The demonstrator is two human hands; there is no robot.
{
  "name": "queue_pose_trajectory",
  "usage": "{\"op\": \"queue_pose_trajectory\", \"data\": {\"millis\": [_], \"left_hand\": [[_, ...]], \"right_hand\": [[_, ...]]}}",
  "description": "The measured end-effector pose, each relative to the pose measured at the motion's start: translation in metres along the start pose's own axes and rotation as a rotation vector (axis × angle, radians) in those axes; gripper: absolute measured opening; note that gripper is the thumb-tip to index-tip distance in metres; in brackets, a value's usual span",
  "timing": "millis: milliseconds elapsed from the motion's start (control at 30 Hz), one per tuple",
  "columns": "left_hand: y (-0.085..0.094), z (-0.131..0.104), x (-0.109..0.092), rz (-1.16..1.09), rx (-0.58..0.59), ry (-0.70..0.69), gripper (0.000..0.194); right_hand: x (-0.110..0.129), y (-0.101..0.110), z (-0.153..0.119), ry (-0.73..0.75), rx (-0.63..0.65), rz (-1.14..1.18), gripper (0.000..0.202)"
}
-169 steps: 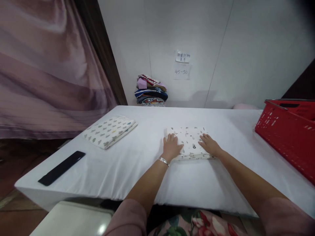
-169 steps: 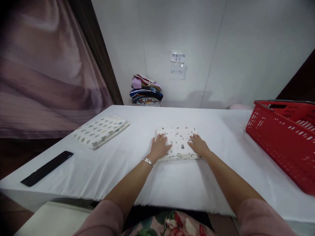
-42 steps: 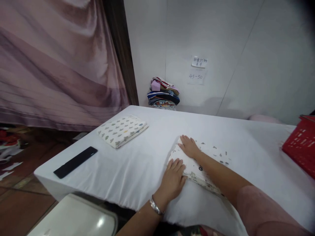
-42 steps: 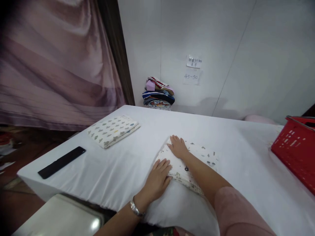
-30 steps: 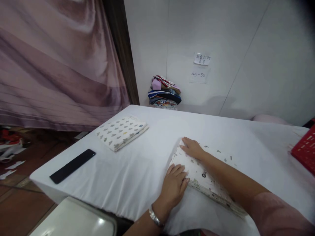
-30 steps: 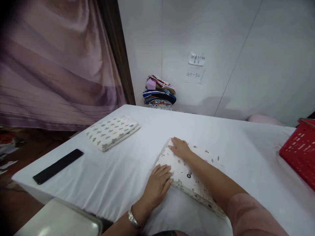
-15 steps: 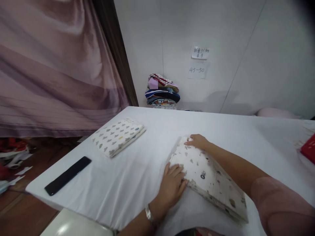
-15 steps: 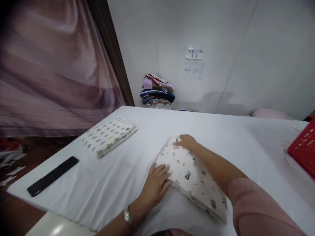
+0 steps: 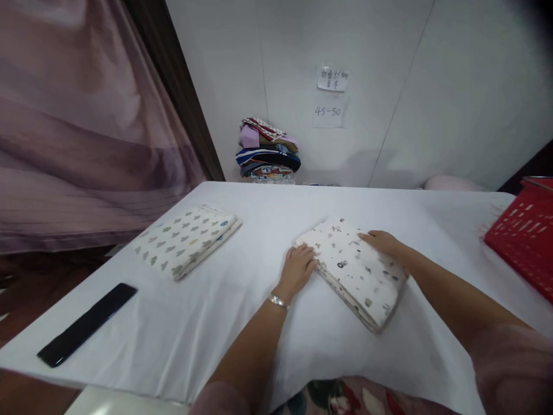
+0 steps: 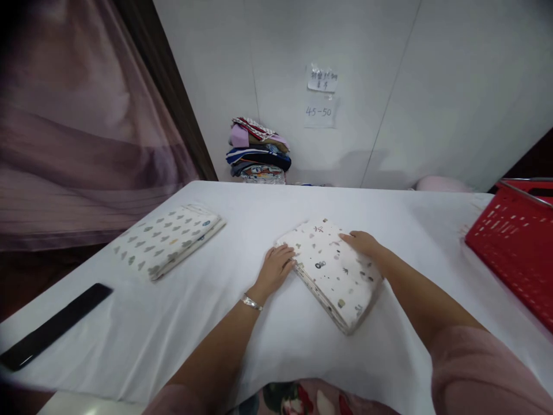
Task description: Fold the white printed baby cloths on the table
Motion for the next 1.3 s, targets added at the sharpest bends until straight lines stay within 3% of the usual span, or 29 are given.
{"op": "queue_pose_trajectory", "data": {"millis": [200,333,433,533,633,733,833,967,1300], "left_hand": [[0.000,-0.006,-0.005,0.008,0.025,-0.022,0.028],[-0.002,-0.007,-0.004,0.010,0.032,-0.023,0.029],[-0.002,-0.010,-0.005,0.016,0.028,-0.027,0.030],[-0.001,-0.014,-0.009,0.036,0.025,-0.044,0.034],[-0.001,-0.017,-0.012,0.057,0.027,-0.062,0.037],[-0.001,-0.017,-0.016,0.067,0.017,-0.098,0.040],[-0.003,-0.016,-0.019,0.072,0.016,-0.141,0.043],[-0.006,-0.013,-0.019,0.071,0.028,-0.156,0.041],[-0.003,-0.005,-0.025,0.034,-0.005,-0.198,0.026]], "right_hand": [[-0.054,0.003,-0.068,-0.163,0.126,0.185,0.064],[-0.070,0.005,-0.095,-0.204,0.082,0.240,0.067],[-0.071,0.007,-0.106,-0.212,0.021,0.128,0.068],[-0.046,0.017,-0.121,-0.103,-0.136,-0.046,0.057],[0.013,0.020,-0.153,0.189,-0.289,-0.079,0.041],[0.066,0.003,-0.191,0.389,-0.242,0.069,0.035],[0.098,-0.017,-0.216,0.415,-0.142,0.093,0.032],[0.115,-0.031,-0.224,0.418,-0.078,-0.041,0.027],[0.110,-0.039,-0.211,0.347,-0.032,-0.076,0.025]]}}
Point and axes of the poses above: each hand's wrist, its own z-axis towards the middle knuckle, its own y-axis out of the back of the hand, x = y × z, the point moved 9 cm from there along z, towards the middle knuckle, and after that the axes turned 1 degree about -y, right-handed, at the moved point
